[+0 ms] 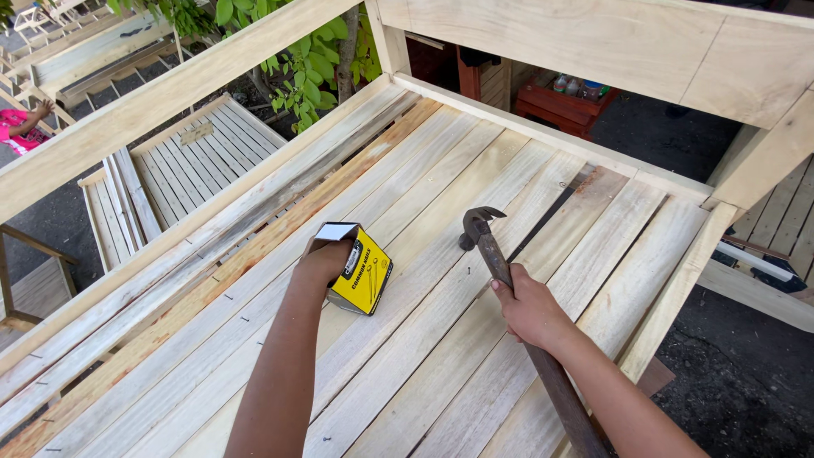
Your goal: The person hammers nails into a slatted wooden furniture frame outdoors. They take nails one at a time from a cardboard nail box, position each nail on a wood slat, and drive it in with a claw hammer, working along the frame.
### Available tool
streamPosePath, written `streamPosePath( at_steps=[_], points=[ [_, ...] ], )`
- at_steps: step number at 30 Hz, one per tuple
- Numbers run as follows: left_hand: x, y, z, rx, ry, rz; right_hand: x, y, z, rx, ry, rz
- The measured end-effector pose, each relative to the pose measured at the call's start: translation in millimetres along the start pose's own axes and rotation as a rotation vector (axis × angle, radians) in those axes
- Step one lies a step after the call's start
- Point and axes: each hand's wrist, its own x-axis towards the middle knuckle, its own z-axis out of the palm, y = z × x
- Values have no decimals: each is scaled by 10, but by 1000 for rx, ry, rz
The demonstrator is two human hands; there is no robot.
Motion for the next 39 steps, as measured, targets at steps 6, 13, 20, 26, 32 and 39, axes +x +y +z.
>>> streamPosePath(
  at_steps=[6, 13, 20, 26, 32, 39],
  points=[
    [533, -121, 562, 262, -41, 153, 27, -14, 81, -97, 20, -28],
    [552, 35, 599, 232, -4, 118, 33, 6, 91, -63, 28, -34],
    [-236, 298, 8, 400, -64, 112, 9, -21, 89, -169, 54, -56],
    [-409, 339, -227, 523, -97, 416, 44, -22, 116, -91, 71, -59],
    [-639, 237, -296, 526, 83, 524, 112, 9, 144, -21, 84, -61],
    [-700, 277, 664, -50, -66, 863, 148, 23, 164, 10, 85, -42]
  ],
)
